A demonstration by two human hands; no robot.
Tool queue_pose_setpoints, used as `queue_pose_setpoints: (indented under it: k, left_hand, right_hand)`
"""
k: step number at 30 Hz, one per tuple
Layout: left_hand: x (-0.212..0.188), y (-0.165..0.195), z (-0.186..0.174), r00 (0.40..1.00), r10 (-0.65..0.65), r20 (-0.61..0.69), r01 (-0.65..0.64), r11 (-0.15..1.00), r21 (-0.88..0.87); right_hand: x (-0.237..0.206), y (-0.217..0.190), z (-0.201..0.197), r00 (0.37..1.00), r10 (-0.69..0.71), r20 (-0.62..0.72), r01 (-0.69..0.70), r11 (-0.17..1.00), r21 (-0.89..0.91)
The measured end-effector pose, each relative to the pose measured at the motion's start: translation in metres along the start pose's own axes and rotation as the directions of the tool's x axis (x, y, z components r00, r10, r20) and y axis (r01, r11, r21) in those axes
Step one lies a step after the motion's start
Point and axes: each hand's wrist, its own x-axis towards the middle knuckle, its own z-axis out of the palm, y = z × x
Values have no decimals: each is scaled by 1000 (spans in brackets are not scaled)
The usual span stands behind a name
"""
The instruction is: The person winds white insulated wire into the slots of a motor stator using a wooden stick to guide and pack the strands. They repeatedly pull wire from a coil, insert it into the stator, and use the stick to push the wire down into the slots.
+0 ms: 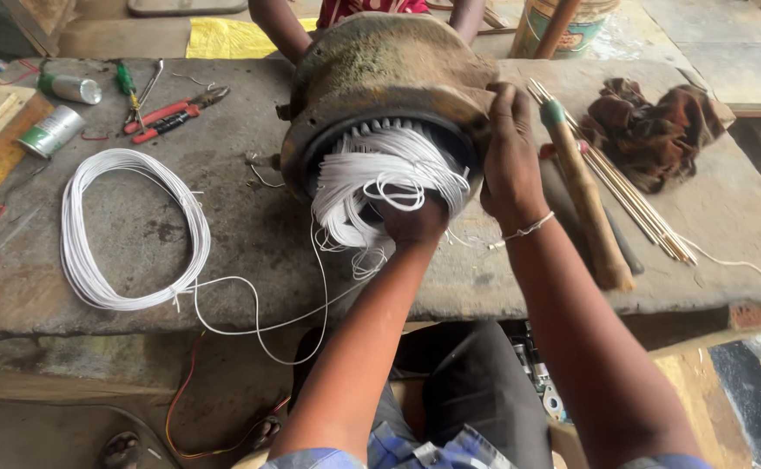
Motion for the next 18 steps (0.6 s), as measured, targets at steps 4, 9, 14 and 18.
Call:
queue_pose_setpoints:
  k: [4, 9, 14, 18]
  left_hand:
    - [-7, 9, -22, 970, -123, -210, 22, 904, -428]
    - [-73, -5, -129, 941, 285, -182, -338, 782, -524]
    - [-152, -13, -191, 928, 372, 28, -281, 744, -606]
    - [-183, -29, -200, 924, 358, 133, -206, 760, -616]
  right_hand:
    - [-34, -25, -21, 961, -236, 142, 267, 924, -273]
    - [-94, -58, -93, 982, 19, -188, -183, 338, -923]
    - [-98, -13, -123, 942, 297, -157, -214, 169, -962]
    - [-73, 26, -126, 958, 220, -185, -200, 48, -979]
